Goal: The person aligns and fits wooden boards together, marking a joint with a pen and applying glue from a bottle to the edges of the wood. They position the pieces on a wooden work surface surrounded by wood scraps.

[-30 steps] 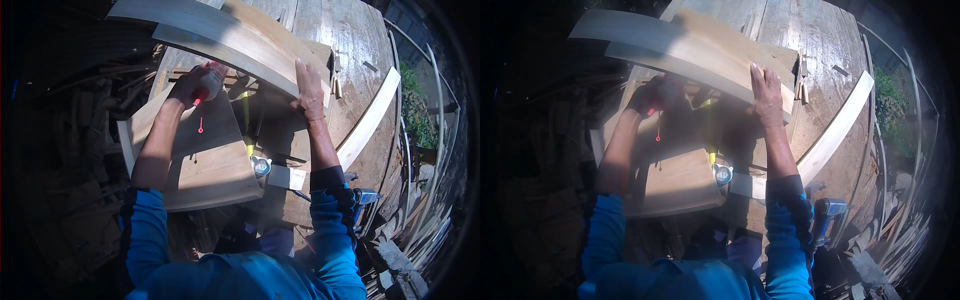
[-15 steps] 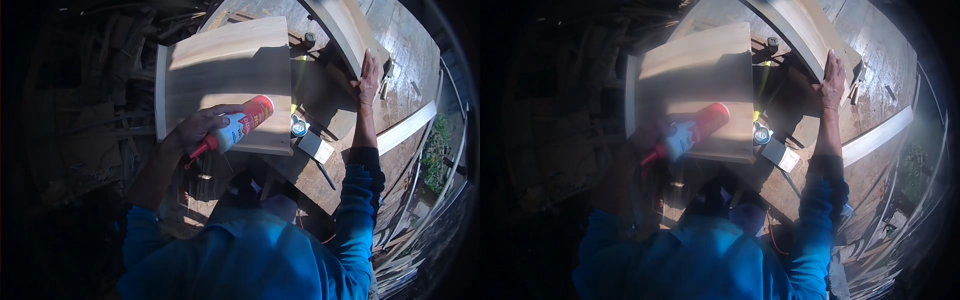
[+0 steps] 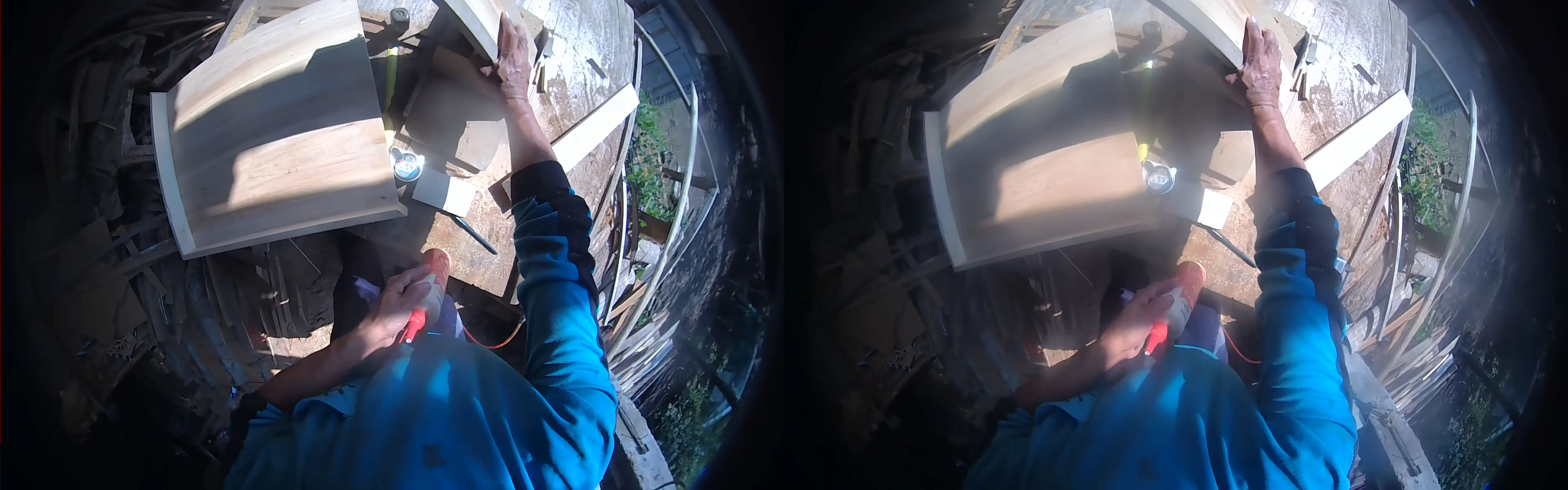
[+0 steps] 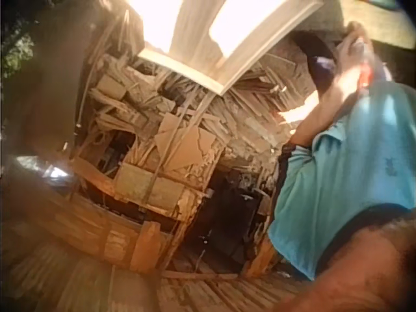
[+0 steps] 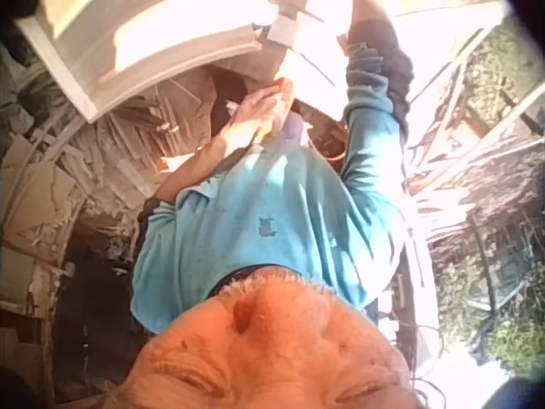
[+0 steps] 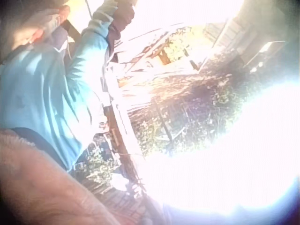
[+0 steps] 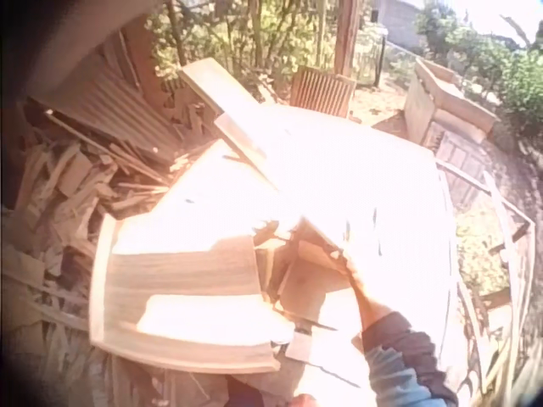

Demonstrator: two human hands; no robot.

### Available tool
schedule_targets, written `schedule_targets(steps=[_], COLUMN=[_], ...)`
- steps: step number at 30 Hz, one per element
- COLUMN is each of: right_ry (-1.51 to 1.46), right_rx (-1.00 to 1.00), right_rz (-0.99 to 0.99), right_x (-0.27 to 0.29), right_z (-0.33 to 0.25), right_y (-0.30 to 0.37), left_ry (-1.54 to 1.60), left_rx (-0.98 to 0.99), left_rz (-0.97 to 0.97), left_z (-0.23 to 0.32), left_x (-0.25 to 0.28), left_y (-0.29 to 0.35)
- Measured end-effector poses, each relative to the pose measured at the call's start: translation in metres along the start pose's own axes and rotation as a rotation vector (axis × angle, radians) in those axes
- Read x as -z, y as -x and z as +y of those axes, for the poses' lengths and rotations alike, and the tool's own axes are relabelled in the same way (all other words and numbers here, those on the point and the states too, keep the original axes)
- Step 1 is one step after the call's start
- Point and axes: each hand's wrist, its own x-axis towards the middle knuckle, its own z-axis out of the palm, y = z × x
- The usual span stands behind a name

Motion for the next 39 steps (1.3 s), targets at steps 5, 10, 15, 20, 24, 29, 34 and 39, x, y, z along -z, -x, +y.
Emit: schedule_targets(steps=[5,10,15,20,24,29,34,39], right_ry=[0.168,0.093,-0.003,-0.076,-0.090,-0.076,0.013,0.036], right_rx=[-0.020,-0.047,-0.127,-0.177,-0.178,-0.149,-0.129,-0.080], right_rz=[0.148,0.130,0.080,-0.039,-0.031,-0.072,-0.084,-0.229], right_x=[0.012,0.003,0.009,0.019,0.018,0.028,0.026,0.042], right_z=[0.014,-0.011,-0.020,-0.034,-0.030,-0.041,-0.015,-0.022], right_y=[0.006,0.004,0.007,0.003,0.007,0.009,0.001,-0.003], left_ry=[-0.615,-1.378,-1.419,-1.377,-1.313,-0.775,-0.301,-0.337], left_rx=[-0.259,-0.987,-0.901,-0.801,-0.830,-0.400,0.297,0.275], left_rz=[-0.354,-0.712,-0.844,-0.757,-0.694,-0.497,-0.225,-0.269], left_z=[0.022,-0.043,-0.029,0.017,0.063,0.050,0.048,0.007], left_x=[-0.057,-0.057,-0.066,-0.090,-0.109,-0.090,-0.105,-0.100], left_y=[-0.012,-0.035,-0.061,-0.064,-0.060,-0.048,-0.024,-0.061])
